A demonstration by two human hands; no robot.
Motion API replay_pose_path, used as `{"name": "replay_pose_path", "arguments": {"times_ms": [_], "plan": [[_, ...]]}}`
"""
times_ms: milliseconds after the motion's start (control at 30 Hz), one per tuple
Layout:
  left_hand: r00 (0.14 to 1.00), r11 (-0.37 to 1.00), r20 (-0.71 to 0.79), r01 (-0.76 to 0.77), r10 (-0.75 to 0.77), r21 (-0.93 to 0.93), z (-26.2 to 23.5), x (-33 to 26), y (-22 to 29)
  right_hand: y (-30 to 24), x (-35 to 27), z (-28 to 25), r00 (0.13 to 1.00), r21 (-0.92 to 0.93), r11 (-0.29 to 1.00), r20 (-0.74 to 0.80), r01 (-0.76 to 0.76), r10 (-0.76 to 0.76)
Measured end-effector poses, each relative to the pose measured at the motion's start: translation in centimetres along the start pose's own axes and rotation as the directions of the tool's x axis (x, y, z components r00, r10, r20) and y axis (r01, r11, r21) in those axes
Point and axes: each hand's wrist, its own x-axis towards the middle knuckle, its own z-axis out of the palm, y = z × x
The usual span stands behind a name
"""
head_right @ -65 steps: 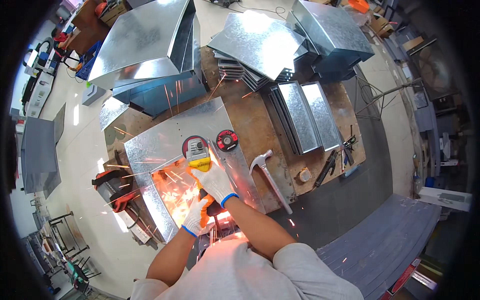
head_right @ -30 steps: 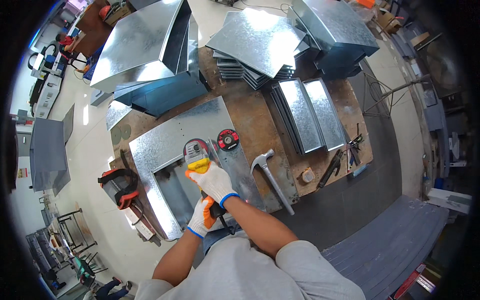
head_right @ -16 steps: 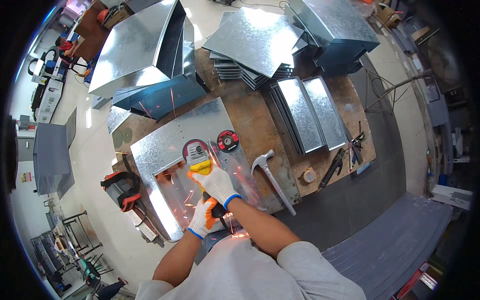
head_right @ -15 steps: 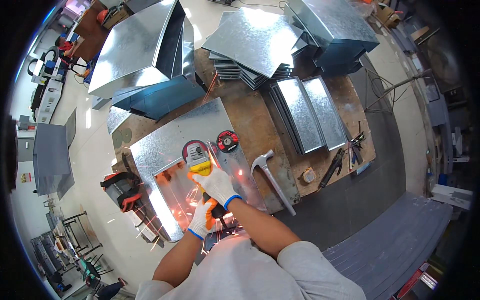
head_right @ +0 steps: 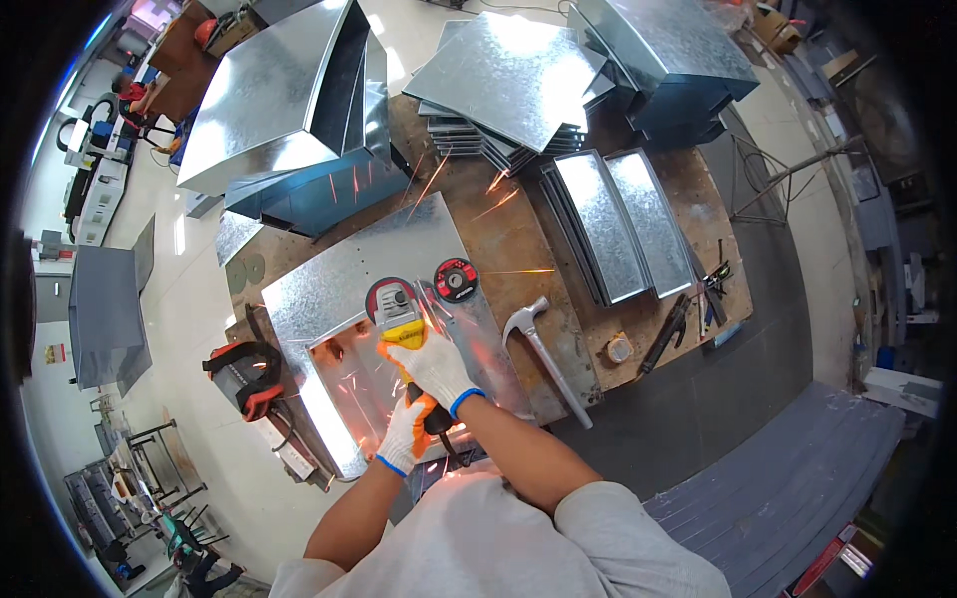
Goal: The person grinds the inner edges of a metal box with an angle grinder and sets it on the floor. The person then fits sheet metal panels together on the workbench and hammers the joints with a hammer to assemble a metal duct.
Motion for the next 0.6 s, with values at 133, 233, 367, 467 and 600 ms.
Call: {"name": "replay_pose_path", "arguments": {"times_ms": [133, 233, 367, 467, 600], "plan": [[0.999, 0.997, 0.035, -0.007, 0.010, -0.078, 0.3, 0.0, 0.2, -0.4, 0.2, 0.0, 1.000, -0.078, 0.997, -0.009, 0.020, -0.021], [0.999, 0.994, 0.040, -0.009, 0.014, -0.112, 0.2, 0.6, 0.0, -0.7, 0.8, 0.1, 1.000, -0.115, 0.993, -0.015, 0.023, -0.025], [0.999, 0.991, 0.029, -0.011, 0.015, -0.134, 0.5, 1.4, 0.0, -1.1, 1.5, 0.1, 0.999, -0.144, 0.989, -0.037, 0.016, -0.021], [1.000, 0.986, 0.017, 0.000, 0.003, -0.167, 1.8, 0.2, 0.4, -1.6, 1.1, -0.3, 0.999, -0.243, 0.970, -0.048, -0.015, 0.003], [0.999, 0.989, 0.044, -0.025, 0.032, -0.145, 1.3, 0.4, 0.1, -2.4, 0.4, -0.5, 0.999, -0.242, 0.969, -0.036, -0.036, 0.029]]}}
